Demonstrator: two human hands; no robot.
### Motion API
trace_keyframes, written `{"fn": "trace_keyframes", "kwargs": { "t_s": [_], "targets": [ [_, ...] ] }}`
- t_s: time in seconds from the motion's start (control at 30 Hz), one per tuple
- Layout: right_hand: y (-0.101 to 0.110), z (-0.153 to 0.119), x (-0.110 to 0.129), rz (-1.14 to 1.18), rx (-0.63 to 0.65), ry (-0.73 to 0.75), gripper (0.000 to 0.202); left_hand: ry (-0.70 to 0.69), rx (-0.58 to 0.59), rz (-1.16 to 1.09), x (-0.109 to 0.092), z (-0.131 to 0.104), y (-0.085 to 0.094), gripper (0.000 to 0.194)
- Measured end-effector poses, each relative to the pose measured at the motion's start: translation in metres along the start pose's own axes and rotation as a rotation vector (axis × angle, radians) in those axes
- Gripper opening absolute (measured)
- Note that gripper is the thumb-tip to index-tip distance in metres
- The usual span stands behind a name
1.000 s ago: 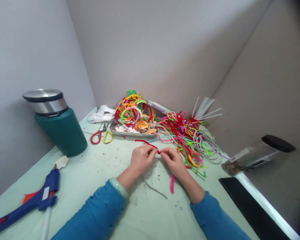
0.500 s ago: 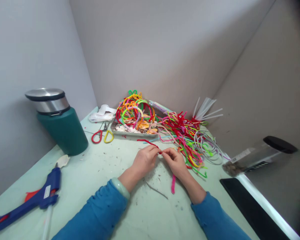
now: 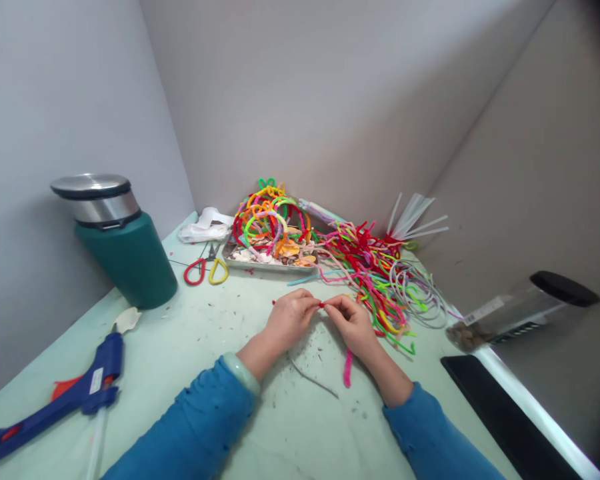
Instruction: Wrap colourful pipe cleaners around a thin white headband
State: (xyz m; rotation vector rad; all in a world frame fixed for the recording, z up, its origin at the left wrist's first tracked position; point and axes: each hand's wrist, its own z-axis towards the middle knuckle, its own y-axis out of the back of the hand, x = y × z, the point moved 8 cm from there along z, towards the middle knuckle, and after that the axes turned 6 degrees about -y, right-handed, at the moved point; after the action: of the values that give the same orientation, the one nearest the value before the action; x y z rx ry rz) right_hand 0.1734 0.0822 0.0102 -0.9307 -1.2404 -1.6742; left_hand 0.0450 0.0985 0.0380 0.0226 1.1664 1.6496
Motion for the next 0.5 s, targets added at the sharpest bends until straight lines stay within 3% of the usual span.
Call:
{"fn": "trace_keyframes", "kwargs": {
  "t_s": [0.2, 0.5],
  "targets": [
    [0.0, 0.0, 0.002, 0.012, 0.003, 0.016, 0.018, 0.105, 0.015, -0.141, 0.009, 0.002, -0.001, 0.019],
    [0.0, 0.0, 0.002, 0.018, 0.001, 0.015, 0.02, 0.411, 0.113, -0.428, 0.027, -0.005, -0.016, 0.027]
  ]
}}
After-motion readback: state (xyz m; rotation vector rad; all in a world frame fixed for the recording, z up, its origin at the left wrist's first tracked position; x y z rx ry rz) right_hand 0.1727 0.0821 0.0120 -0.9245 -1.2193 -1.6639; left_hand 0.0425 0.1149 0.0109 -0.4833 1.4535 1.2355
